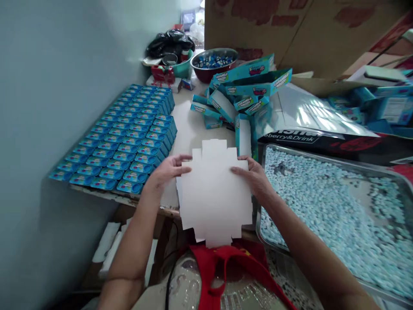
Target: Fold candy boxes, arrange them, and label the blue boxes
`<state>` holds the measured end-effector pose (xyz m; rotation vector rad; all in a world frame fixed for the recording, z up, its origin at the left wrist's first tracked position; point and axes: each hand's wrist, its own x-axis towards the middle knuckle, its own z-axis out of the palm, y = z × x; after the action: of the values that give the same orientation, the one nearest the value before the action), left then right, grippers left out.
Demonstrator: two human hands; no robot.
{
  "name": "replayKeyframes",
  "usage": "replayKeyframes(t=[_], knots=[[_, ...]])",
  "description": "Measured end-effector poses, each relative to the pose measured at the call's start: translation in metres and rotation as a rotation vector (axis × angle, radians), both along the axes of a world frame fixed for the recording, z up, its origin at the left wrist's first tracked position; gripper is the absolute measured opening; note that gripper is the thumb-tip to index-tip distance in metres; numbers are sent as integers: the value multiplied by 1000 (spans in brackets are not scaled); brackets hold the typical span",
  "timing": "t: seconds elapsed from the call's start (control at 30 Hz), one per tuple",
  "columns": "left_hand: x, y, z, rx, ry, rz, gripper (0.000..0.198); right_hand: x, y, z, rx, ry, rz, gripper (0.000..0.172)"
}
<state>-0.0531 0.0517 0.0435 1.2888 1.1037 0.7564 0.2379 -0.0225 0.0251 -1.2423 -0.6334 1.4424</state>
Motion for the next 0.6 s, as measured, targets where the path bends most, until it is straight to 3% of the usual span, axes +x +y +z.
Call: replayKeyframes(t=[0.1, 0.17, 0.3, 0.43, 0.6], knots=[[7, -30, -41, -252, -283, 143, 71, -4, 0, -13, -84, 10, -89, 63], [21, -48, -51, -304, -364, 180, 77, -6, 0, -25, -80, -92, -159, 55], [43, -53, -39, -335, -429, 52, 93, -7, 1, -48, 111, -675, -221, 29], [43, -39, -30, -294, -440, -33, 98, -9, 5, -61, 217, -968, -35, 24], [43, -35, -40, -162, -338, -23, 92, -10, 16, -65, 261, -1193, 249, 23]])
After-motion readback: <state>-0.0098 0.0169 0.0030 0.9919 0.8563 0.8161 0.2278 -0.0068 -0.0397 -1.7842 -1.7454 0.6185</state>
